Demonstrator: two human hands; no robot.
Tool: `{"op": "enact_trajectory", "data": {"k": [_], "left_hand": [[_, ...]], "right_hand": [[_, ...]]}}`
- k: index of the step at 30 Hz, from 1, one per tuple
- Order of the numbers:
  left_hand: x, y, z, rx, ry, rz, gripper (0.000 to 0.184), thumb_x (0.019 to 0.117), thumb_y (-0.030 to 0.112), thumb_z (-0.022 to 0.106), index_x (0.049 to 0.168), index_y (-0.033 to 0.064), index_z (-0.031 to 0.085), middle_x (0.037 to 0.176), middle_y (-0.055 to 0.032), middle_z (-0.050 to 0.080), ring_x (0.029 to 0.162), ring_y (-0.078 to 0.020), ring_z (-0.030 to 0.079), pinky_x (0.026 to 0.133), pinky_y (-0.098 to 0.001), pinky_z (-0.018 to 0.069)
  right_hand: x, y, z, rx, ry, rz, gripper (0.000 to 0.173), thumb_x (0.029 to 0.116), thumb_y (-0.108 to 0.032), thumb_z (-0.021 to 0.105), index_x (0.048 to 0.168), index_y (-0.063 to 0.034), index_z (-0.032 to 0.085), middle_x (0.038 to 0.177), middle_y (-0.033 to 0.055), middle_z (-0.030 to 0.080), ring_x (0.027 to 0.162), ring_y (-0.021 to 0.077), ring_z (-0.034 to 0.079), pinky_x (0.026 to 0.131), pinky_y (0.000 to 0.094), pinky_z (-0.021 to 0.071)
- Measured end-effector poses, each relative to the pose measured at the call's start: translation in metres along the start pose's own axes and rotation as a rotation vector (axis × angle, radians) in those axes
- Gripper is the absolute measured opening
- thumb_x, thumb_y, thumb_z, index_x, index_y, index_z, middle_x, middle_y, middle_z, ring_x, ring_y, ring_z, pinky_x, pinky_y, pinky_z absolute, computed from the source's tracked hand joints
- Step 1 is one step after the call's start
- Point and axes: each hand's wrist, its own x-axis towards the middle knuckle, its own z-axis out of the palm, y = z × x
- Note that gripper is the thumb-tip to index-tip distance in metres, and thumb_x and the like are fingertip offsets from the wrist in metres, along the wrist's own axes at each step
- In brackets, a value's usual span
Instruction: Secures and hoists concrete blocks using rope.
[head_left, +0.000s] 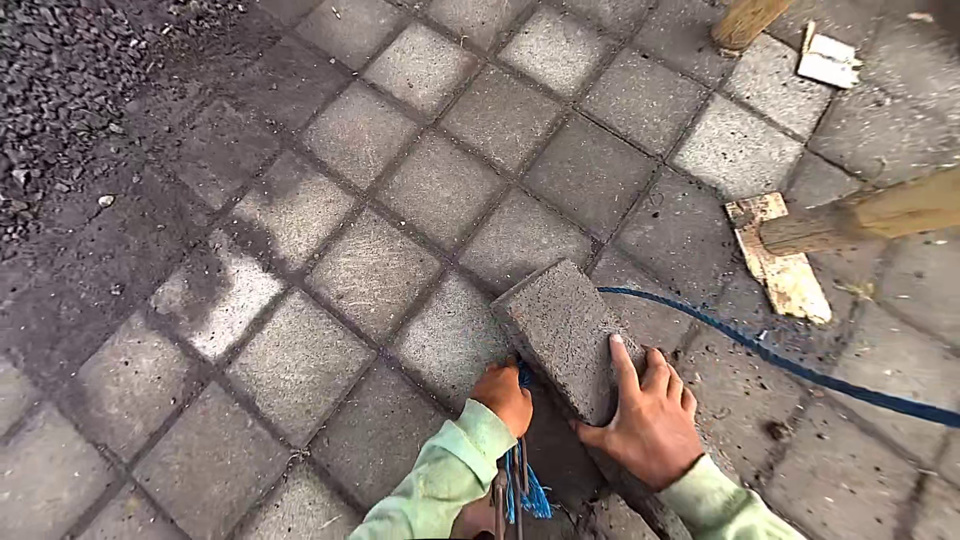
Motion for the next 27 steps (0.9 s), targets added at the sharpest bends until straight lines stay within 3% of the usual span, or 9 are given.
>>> {"op": "enact_trajectory", "data": {"k": [4,8,13,21,24,25,27], "left_hand": [[0.001,-0.009,-0.011,0.064,-0.049,0.104,0.049,0.1045,0.017,0.048,0.152,0.0043,0.046,0.142,-0.0229,0.057,0.133,-0.0363,0.055,0.110,-0.0539,0.0452],[0.000,-0.020,-0.001,0.108,-0.143,0.234,0.039,0.1018,0.016,0.052,0.137,0.0004,0.059,0.128,-0.0264,0.064,0.122,-0.0412,0.062,0.101,-0.0612,0.0488],[-0.003,-0.026,0.001,0.040,-0.152,0.227,0.044,0.1037,0.018,0.050,0.146,0.0040,0.055,0.135,-0.0246,0.062,0.128,-0.0386,0.059,0.107,-0.0587,0.0457],[0.002,-0.026,0.000,0.129,-0.212,0.228,0.042,0.1037,0.016,0.049,0.143,0.0032,0.057,0.134,-0.0245,0.063,0.128,-0.0380,0.059,0.108,-0.0577,0.0451],[0.006,-0.034,0.000,0.099,-0.227,0.248,0.045,0.1037,0.016,0.050,0.147,0.0044,0.055,0.136,-0.0243,0.063,0.130,-0.0375,0.059,0.110,-0.0579,0.0435],[0.006,-0.034,-0.002,0.098,-0.229,0.243,0.046,0.1039,0.017,0.050,0.148,0.0045,0.054,0.137,-0.0240,0.062,0.130,-0.0374,0.058,0.110,-0.0579,0.0429],[0.007,-0.034,-0.004,0.097,-0.209,0.231,0.047,0.1031,0.016,0.051,0.149,0.0048,0.053,0.137,-0.0238,0.062,0.129,-0.0372,0.059,0.110,-0.0578,0.0434]], "right_hand": [[0.013,-0.005,-0.020,0.023,-0.127,0.028,0.148,0.0393,-0.063,0.092,0.163,-0.0115,0.028,0.150,0.0440,0.035,0.131,0.0641,0.045,0.099,0.0754,0.0404],[0.033,-0.018,-0.049,0.039,-0.203,0.025,0.140,0.0427,-0.065,0.091,0.160,-0.0143,0.034,0.151,0.0399,0.037,0.132,0.0609,0.046,0.099,0.0751,0.0403],[0.052,-0.033,-0.069,0.024,-0.242,0.050,0.133,0.0459,-0.068,0.090,0.158,-0.0186,0.039,0.155,0.0346,0.036,0.137,0.0547,0.042,0.101,0.0711,0.0394],[0.054,-0.030,-0.025,0.018,-0.174,-0.049,0.136,0.0470,-0.069,0.090,0.160,-0.0155,0.036,0.158,0.0373,0.030,0.143,0.0557,0.036,0.109,0.0705,0.0343],[0.061,-0.019,-0.042,0.161,-0.281,-0.028,0.128,0.0574,-0.073,0.087,0.161,-0.0185,0.034,0.161,0.0289,0.031,0.144,0.0485,0.038,0.110,0.0662,0.0364],[0.071,-0.010,-0.053,0.314,-0.273,0.010,0.121,0.0624,-0.068,0.088,0.159,-0.0145,0.036,0.157,0.0250,0.039,0.140,0.0449,0.044,0.108,0.0653,0.0414],[0.103,0.002,-0.071,0.627,-0.144,0.110,0.111,0.0713,-0.052,0.090,0.155,-0.0035,0.035,0.148,0.0264,0.048,0.130,0.0431,0.054,0.103,0.0627,0.0485]]}}
